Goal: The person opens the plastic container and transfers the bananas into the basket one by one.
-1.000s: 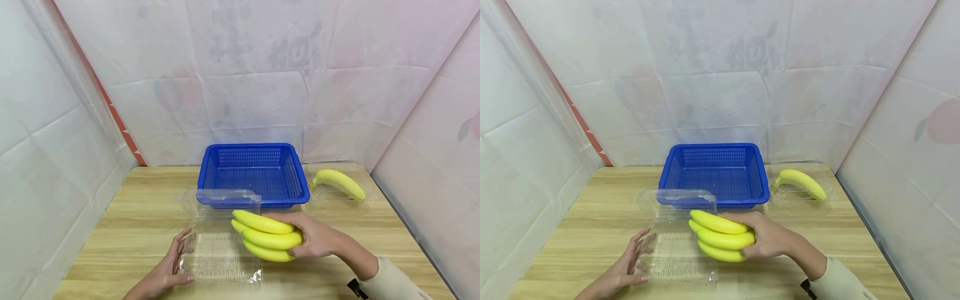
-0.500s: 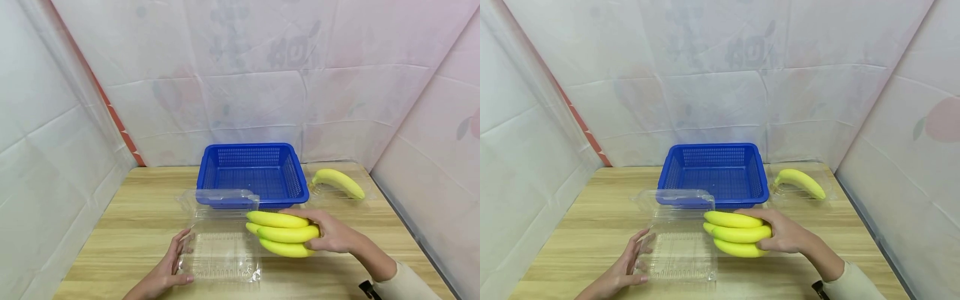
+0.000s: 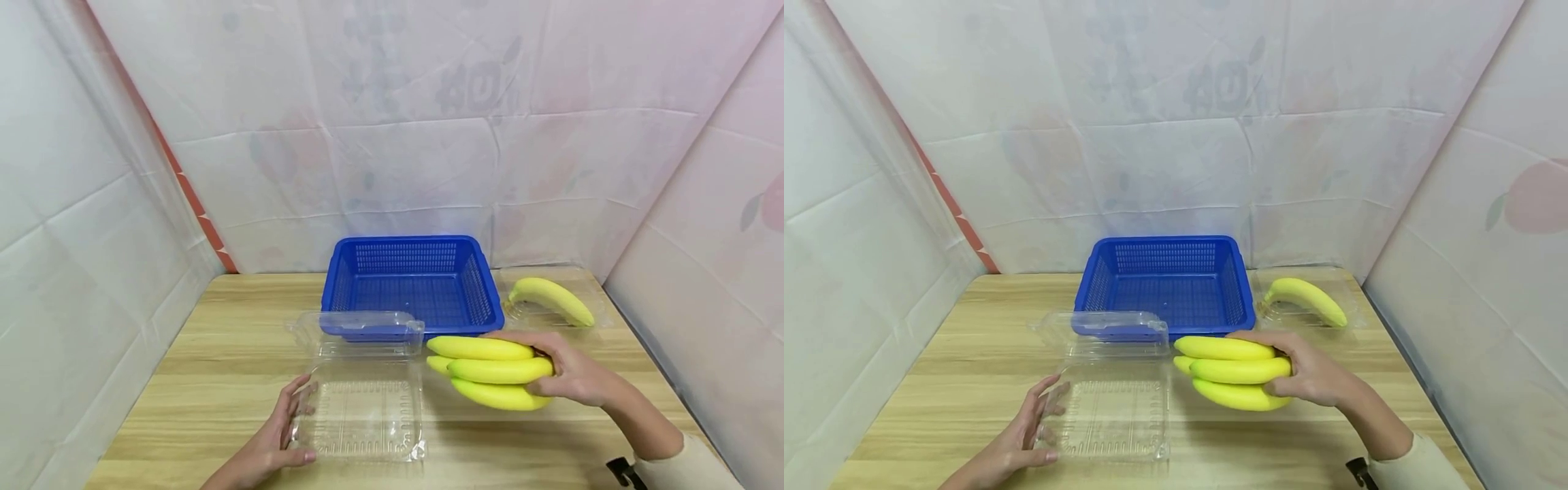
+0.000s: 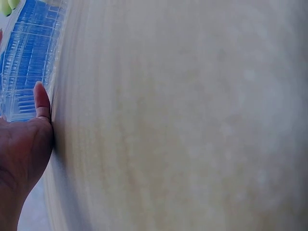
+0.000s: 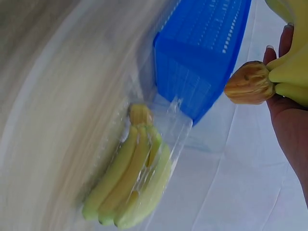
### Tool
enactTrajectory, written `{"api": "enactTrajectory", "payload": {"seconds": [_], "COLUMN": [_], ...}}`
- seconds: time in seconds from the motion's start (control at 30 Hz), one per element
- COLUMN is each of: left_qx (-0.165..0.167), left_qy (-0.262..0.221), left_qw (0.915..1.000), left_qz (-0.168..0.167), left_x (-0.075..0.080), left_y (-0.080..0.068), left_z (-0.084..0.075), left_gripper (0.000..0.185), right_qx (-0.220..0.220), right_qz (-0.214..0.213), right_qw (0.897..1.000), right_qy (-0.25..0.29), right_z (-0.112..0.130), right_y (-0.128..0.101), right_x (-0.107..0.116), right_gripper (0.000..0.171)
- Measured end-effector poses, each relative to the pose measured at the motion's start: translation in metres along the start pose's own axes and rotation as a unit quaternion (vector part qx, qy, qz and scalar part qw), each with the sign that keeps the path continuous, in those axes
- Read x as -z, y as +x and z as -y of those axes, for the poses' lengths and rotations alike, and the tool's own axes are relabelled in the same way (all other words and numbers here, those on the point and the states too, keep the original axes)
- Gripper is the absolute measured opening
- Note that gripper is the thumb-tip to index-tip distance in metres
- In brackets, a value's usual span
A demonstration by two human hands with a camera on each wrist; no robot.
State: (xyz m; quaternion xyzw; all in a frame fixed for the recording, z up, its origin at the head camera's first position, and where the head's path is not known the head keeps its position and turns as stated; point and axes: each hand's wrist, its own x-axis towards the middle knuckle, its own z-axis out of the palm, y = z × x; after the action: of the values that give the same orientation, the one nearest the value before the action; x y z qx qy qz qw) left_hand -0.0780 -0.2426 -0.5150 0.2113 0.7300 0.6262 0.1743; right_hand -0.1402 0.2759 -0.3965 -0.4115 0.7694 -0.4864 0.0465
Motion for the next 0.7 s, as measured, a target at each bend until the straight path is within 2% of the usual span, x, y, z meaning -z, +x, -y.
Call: {"api": "enactTrajectory", "payload": {"seconds": [0.1,0.37,0.7], "left_qx": [-0.001,0.017,0.04], "left_qy": [0.0,0.007,0.01], "left_qw": [1.0,0.9998,0.9991], "left_qz": [0.0,-0.007,-0.012], "left_x": [0.0,-0.001,-0.002], "left_y": [0.0,0.0,-0.002], "left_z": [0.001,-0.001,-0.003], "left_gripper": [0.111,0.111,0.112], "right_qx": [-0.003,-0.064,-0.134], "right_qz": [-0.017,-0.073,-0.11], "right_qw": [1.0,0.994,0.98], "right_qy": [-0.014,-0.058,-0.103], "right_z": [-0.001,-0.004,-0.008], "right_y": [-0.001,0.001,0.016], "right_x": [0.006,0.016,0.015], "right_gripper": [0.081,0.075,0.07]}}
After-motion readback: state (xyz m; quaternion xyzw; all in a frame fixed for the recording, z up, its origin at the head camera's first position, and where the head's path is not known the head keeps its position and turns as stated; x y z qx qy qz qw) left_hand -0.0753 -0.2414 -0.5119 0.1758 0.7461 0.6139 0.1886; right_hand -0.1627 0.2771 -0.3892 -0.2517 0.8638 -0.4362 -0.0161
